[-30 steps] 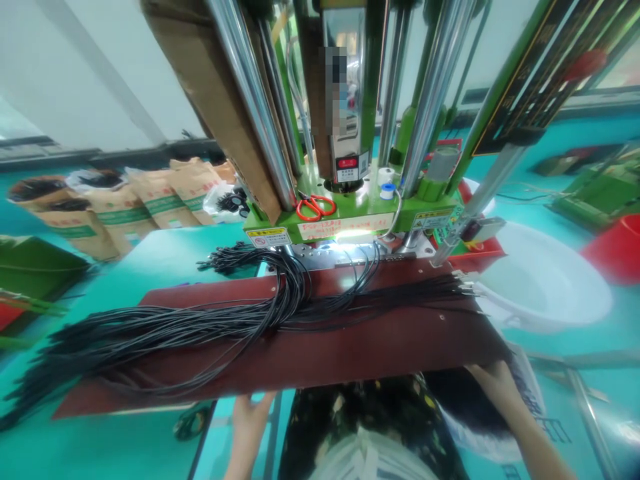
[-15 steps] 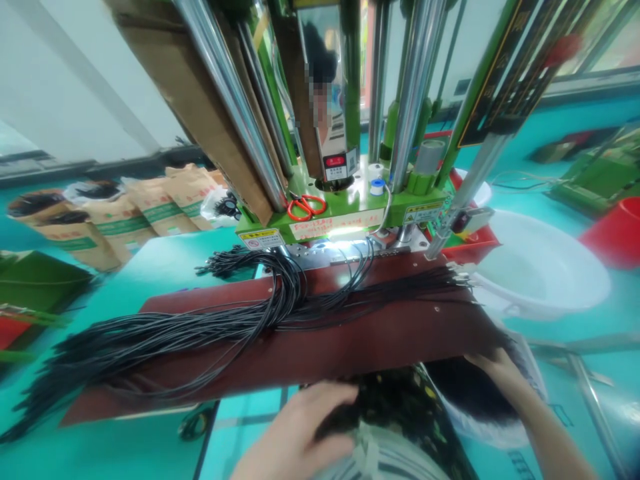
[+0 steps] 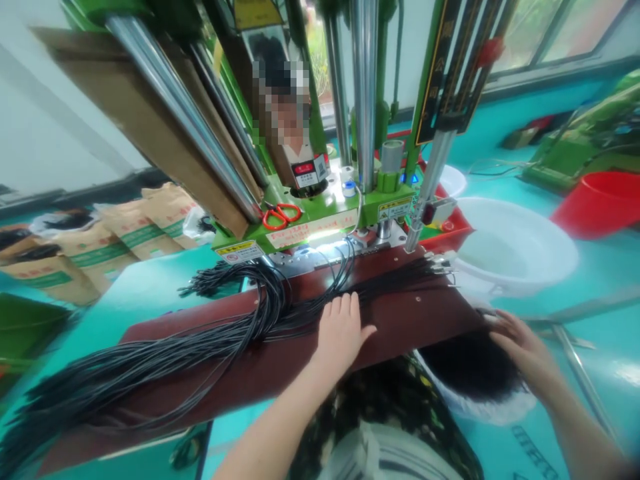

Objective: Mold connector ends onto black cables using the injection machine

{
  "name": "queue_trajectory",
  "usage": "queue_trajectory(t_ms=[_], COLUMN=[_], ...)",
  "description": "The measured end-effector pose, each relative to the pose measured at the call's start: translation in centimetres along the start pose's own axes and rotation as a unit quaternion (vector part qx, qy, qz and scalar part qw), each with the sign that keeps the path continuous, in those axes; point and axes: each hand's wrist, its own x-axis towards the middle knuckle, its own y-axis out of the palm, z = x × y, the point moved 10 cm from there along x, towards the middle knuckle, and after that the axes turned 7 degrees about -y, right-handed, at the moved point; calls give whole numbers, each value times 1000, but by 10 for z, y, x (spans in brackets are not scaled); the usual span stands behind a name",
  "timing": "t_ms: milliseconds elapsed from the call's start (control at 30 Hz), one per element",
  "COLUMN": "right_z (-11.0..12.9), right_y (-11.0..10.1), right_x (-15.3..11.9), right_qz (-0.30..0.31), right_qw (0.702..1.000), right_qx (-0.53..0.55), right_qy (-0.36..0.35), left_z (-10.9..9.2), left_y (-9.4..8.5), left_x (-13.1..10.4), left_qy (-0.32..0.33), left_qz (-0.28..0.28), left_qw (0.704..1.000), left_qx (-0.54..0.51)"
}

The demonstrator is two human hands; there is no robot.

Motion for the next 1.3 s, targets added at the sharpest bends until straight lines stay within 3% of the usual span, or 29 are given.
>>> queue_trajectory(t_ms=[133, 233, 333, 433, 500, 600, 700, 867, 1000, 1100, 1167, 1233, 1300], right_z=[41, 94, 135, 144, 143, 159, 184, 210, 212, 213, 218, 225, 226], right_y=[-23, -12, 34, 111, 160, 197, 193, 160, 157, 172, 183, 195, 206], right_x=[-9, -23, -42, -70, -90, -90, -61, -34, -41, -61, -78, -95, -108], right_qz=[-96, -95, 2, 203, 313, 333, 266, 218, 277, 367, 428, 484, 521], right_qw=[995, 992, 990, 969, 920, 823, 768, 794, 801, 790, 783, 783, 787], right_qx=[-4, -23, 20, 120, 235, 455, 581, 567, 530, 491, 449, 378, 302], right_qy=[-6, -86, -143, -71, 14, 72, 42, 18, 9, -12, -45, -96, -136], left_z=[-7, -15, -16, -9, -2, 4, 0, -18, -23, -16, -17, -30, -48], left_y=[12, 23, 25, 10, -6, -25, -23, -1, -3, -4, -2, -1, -2], left_x=[26, 34, 35, 32, 30, 21, 3, -33, -65, -85, -97, -101, -91], left_qy=[40, 80, 106, 119, 121, 118, 121, 160, 255, 302, 310, 267, 156], left_qz=[50, 91, 141, 196, 219, 230, 236, 214, 224, 294, 371, 452, 485], left_qw=[998, 992, 984, 966, 943, 916, 923, 956, 935, 895, 848, 773, 658], left_qx=[21, 24, 0, -118, -220, -307, -278, -124, -104, -146, -217, -356, -554])
